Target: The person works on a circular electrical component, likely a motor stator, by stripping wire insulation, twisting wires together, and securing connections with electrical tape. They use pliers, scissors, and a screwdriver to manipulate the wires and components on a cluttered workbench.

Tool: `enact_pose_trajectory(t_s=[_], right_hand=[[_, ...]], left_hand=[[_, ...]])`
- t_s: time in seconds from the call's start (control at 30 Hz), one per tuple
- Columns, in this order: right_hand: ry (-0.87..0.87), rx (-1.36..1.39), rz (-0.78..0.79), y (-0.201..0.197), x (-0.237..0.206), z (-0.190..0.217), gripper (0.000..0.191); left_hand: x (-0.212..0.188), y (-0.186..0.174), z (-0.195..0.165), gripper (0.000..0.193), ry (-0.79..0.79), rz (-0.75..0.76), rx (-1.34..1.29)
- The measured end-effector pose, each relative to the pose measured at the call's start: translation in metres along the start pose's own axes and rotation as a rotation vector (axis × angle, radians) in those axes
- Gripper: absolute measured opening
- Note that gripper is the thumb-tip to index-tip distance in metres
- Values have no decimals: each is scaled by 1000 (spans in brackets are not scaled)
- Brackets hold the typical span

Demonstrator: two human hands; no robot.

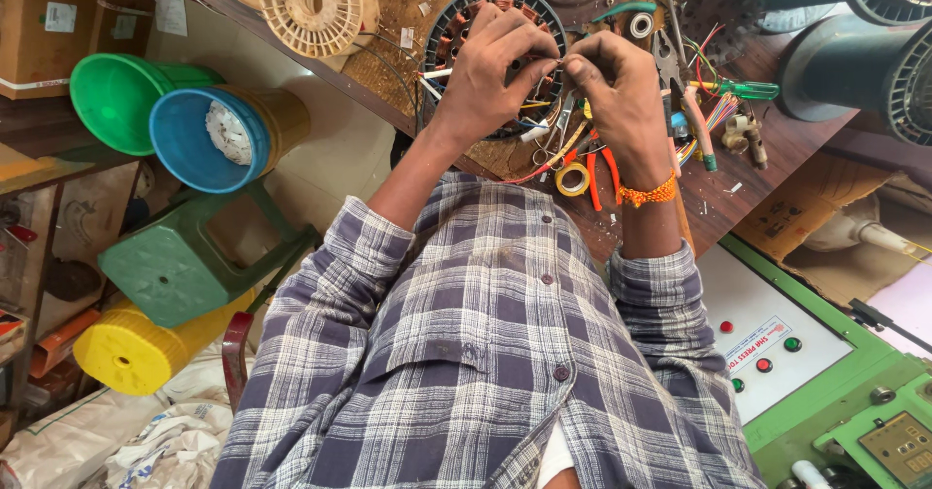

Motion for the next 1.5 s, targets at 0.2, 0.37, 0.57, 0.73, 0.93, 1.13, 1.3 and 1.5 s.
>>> enact_pose_trajectory(t_s=[0.2, 0.37, 0.57, 0.73, 0.93, 1.13, 1.3, 1.5], right_hand=[[-172, -193, -120, -3, -8, 6, 6], [-243, -167, -127, -3, -9, 13, 9], [-165, -119, -130, -4, -11, 17, 15], [-86, 64, -121, -9, -11, 14, 12], [9, 46, -102, 2, -13, 1, 25], [135, 152, -23, 0, -11, 2, 23], [241, 172, 5, -3, -11, 10, 20], [87, 34, -26, -5, -7, 13, 12]], left_hand=[[-3, 2, 4, 14, -64, 103, 1], [0, 8, 8, 13, -84, 125, 48], [1, 7, 9, 10, -57, 150, 52], [-1, 4, 7, 10, -40, 115, 21], [-3, 6, 4, 10, -16, 52, 32], [-4, 6, 3, 9, -14, 41, 39], [-6, 7, 0, 10, -30, 17, 49], [-6, 8, 0, 10, -42, 33, 51]])
Point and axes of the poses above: each hand's wrist, its own x-axis towards the middle knuckle, its own y-axis out of the palm, z = x × y, the point moved 2 cm from there along x, towards the middle knuckle, and after that the axes turned 14 degrees about -z, right-handed, at the moved point
